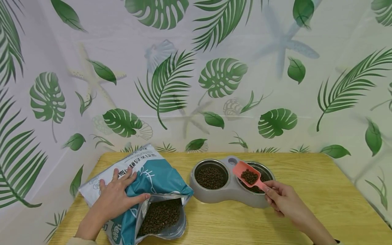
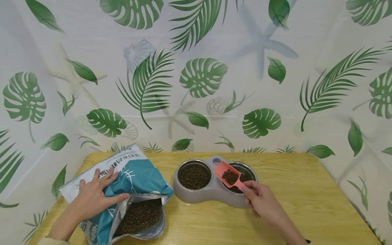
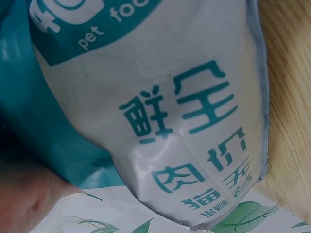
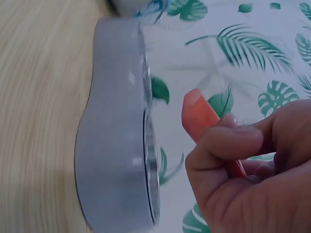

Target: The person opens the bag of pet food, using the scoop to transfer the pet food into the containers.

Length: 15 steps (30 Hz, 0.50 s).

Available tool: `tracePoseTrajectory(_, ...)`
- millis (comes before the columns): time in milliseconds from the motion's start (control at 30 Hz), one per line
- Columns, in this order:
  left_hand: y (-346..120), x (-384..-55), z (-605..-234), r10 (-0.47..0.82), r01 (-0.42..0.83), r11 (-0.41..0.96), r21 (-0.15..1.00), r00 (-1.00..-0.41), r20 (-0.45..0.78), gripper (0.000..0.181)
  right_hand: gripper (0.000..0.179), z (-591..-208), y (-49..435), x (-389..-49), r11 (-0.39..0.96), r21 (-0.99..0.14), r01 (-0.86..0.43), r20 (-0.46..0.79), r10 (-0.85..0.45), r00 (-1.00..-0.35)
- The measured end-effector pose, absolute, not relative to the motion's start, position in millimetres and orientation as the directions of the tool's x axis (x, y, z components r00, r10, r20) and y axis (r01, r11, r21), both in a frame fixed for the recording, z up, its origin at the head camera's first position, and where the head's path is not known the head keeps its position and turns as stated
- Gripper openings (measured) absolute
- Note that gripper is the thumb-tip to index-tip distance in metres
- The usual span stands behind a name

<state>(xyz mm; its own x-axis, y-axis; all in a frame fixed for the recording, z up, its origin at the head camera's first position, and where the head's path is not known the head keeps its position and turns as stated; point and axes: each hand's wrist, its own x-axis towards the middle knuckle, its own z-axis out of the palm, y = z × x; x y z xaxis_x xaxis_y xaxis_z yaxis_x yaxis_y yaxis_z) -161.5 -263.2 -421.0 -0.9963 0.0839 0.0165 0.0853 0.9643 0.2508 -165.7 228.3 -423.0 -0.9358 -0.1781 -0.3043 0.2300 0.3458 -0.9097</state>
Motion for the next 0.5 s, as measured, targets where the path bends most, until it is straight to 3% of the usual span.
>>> tracePoseTrajectory(133, -263, -161, -422, 0.085, 0.087, 0.964, 0.250, -0.996, 0.020, 0.101, 0.040, -429, 241, -168, 0.547, -0.823, 0.154, -0.223, -0.063, -0.973)
tracePoseTrajectory(267, -264, -161, -423, 0.089, 0.096, 0.964, 0.250, -0.995, 0.038, 0.101, 0.041, -437, 249, -172, 0.754, -0.657, 0.017, -0.064, -0.034, -0.997)
tracePoseTrajectory(500, -264, -161, -423, 0.088, 0.097, 0.963, 0.250, -0.995, 0.047, 0.100, 0.039, -450, 250, -177, 0.865, -0.491, -0.099, 0.102, -0.055, -0.993)
